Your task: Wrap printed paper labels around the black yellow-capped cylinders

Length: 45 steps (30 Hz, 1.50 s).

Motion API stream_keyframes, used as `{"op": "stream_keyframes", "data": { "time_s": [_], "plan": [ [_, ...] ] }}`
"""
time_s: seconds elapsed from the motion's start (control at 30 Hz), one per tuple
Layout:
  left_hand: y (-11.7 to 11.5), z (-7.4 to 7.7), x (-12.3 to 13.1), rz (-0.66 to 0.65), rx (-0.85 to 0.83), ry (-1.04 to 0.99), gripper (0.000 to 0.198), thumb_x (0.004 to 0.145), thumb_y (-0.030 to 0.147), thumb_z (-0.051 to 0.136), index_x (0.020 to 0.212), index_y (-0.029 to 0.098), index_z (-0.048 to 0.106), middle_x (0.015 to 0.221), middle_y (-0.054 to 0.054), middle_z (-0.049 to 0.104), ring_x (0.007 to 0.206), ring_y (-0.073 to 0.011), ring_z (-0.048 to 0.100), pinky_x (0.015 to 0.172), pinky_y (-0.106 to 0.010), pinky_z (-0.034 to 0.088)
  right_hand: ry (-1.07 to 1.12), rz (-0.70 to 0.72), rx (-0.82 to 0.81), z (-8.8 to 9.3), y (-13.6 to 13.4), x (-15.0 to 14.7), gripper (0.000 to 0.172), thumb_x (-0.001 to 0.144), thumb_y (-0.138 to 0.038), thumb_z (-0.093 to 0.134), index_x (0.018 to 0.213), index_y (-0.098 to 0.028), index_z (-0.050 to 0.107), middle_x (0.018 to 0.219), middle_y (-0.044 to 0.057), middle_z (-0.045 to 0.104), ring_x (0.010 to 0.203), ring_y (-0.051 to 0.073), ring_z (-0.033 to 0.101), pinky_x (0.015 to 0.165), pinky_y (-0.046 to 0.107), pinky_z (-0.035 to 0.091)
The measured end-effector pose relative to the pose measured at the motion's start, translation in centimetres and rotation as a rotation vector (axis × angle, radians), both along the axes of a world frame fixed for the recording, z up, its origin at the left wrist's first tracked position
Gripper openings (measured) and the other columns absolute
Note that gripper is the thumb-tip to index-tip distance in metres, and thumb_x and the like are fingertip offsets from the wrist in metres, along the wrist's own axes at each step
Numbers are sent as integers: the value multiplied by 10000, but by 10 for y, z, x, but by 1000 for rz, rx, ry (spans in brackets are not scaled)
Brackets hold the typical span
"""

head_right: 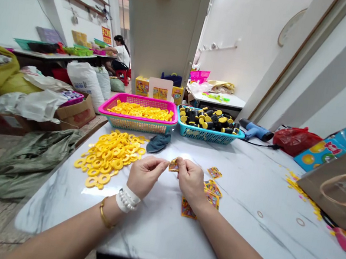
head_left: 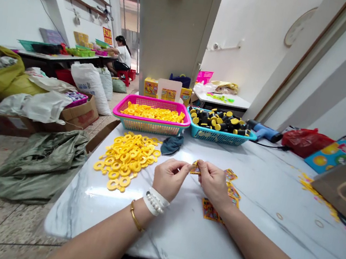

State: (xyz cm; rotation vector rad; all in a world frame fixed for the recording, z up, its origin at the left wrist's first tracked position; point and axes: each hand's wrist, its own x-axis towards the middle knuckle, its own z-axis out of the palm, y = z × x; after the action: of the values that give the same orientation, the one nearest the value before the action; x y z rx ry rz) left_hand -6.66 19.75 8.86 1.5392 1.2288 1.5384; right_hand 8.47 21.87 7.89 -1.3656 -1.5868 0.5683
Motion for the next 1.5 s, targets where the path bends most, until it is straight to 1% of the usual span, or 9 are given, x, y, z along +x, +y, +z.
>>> {"op": "stream_keyframes", "data": {
  "time_s": [0.37, 0.57, 0.7, 0.8, 0.9, 1.07, 1.23, 1.33, 1.5],
  "plan": [
    [2, -3, -2, 80, 98, 108, 127, 808, 277, 690, 794, 181, 773, 703, -32, 677, 554, -98, 533, 556, -219, 440, -59, -51, 93, 1, 0, -4, 533, 941, -547, 445, 538, -198, 477, 488, -35, 431, 497, 116, 418, 517, 256, 303],
    [6, -8, 0, 80, -5, 62, 175, 774, 300, 719, 899, 181, 753, 714, -14, 663, 536, -87, 528, 544, -208, 435, -118, 47, 163, -1, -5, -8, 479, 966, -477, 444, 577, -199, 488, 531, -30, 455, 510, 114, 418, 534, 260, 300],
    [5, -2, -1, 157, -42, -20, 163, 782, 319, 713, 861, 177, 702, 708, -4, 637, 559, -97, 526, 550, -209, 434, -122, -47, 147, -4, -3, -2, 502, 966, -490, 438, 546, -215, 414, 506, -36, 394, 497, 121, 373, 521, 269, 271],
    [2, 1, 0, 98, -14, 58, 120, 798, 291, 699, 736, 189, 716, 723, -26, 659, 607, -117, 552, 609, -230, 456, -135, -75, 153, -3, -3, 1, 510, 967, -508, 424, 545, -224, 392, 506, -35, 380, 498, 129, 362, 524, 276, 265],
    [2, 0, 3, 31, -48, 68, 103, 788, 285, 712, 814, 204, 771, 787, -45, 699, 599, -118, 565, 615, -242, 468, -160, -46, 181, 0, -5, -1, 506, 965, -513, 428, 549, -227, 413, 514, -27, 407, 500, 134, 377, 539, 281, 282],
    [6, -4, 4, 0, -172, 31, 110, 749, 287, 730, 773, 193, 781, 759, -46, 720, 603, -122, 570, 613, -244, 459, -164, 123, 217, 5, -7, -3, 407, 973, -430, 442, 637, -222, 541, 621, 19, 561, 588, 160, 507, 599, 280, 363],
    [14, -2, -4, -127, -375, -277, 240, 742, 383, 708, 770, 147, 739, 502, 16, 580, 410, -80, 430, 423, -207, 315, -108, 206, 180, -2, -5, -2, 302, 955, -396, 492, 757, -205, 616, 691, 20, 604, 641, 162, 541, 614, 270, 406],
    [20, -1, -11, -233, -482, -331, 333, 669, 423, 769, 826, 131, 747, 532, 3, 611, 373, -63, 393, 374, -199, 231, -53, 280, 62, -4, 1, 1, 375, 935, -463, 517, 690, -195, 612, 593, -3, 565, 552, 144, 508, 546, 256, 400],
    [25, -5, -20, -246, -625, -364, 375, 608, 461, 815, 675, 113, 691, 556, -18, 621, 370, -44, 402, 353, -188, 147, -26, 227, 0, 17, 26, 20, 474, 929, -555, 476, 737, -172, 679, 552, 4, 581, 485, 143, 520, 487, 253, 396]
  ]
}}
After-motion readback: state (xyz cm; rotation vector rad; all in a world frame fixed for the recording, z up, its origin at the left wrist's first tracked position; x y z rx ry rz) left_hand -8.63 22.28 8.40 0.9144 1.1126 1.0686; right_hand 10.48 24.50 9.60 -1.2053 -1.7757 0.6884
